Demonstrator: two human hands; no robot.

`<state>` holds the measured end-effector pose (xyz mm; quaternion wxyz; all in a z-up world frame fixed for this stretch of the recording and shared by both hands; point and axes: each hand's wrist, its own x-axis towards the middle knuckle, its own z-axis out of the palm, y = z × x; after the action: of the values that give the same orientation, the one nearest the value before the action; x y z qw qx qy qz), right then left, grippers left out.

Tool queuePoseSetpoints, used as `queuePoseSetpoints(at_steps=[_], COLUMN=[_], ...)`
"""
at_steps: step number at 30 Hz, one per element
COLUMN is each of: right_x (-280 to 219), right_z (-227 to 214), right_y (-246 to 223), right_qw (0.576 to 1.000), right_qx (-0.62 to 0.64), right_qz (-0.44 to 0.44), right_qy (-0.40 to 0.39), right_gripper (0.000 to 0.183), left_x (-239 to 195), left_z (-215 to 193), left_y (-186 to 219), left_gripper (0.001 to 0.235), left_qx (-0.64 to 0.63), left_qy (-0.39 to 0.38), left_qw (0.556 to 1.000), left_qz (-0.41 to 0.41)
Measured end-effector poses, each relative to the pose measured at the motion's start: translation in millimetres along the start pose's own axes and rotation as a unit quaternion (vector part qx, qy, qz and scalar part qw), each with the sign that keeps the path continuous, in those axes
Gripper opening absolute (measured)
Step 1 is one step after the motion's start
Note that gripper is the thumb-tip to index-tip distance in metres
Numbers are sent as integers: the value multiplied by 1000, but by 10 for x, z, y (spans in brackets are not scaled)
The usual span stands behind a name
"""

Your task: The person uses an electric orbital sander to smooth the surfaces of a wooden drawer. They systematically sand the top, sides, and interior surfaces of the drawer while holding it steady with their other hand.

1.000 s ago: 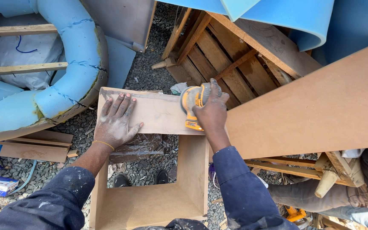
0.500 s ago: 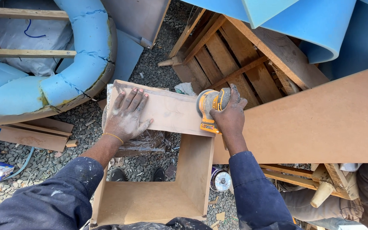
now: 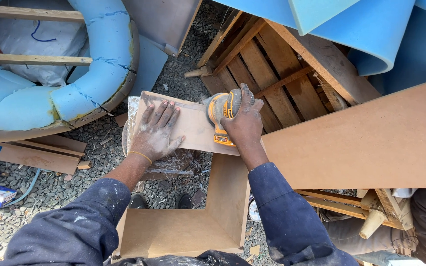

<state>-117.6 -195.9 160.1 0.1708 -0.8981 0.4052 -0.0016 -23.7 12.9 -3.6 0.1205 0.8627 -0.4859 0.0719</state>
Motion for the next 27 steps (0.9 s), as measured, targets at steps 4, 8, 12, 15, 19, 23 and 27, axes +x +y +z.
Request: queuePoseSetpoints(at_steps=[4,8,12,15,19,23,27], right_x=[-3,67,79,15,74,186,271], right_z=[102,225,208,92,11,-90,-171], right_y=[-166,-316,-365,-286,143,685,1000], right_qw=[1000,1000,1000,1000,998,996,996], right_qx=[1,-16,-14,6,13,37,18], right_qz=[-29,-23,-19,-18,29,58,62], right_qy=[9,3,13,18,47,59,56], right_gripper=[97,95,96,99,101,102,104], left_x=[3,14,12,8,14,15,13], left_z=[-3,16,10,10,-26,-74,-37], left_y=[0,-9,-21,-21,-10,19,14], left_gripper=[85,90,89,89,90,90,91], left_qx=[-11,-13,-13,0,-2,18,19], left_qy=[-3,-13,-7,-2,-9,-14,-10], left_qw=[1000,1000,1000,1000,1000,1000,1000], left_qz=[0,-3,-1,4,6,9,8])
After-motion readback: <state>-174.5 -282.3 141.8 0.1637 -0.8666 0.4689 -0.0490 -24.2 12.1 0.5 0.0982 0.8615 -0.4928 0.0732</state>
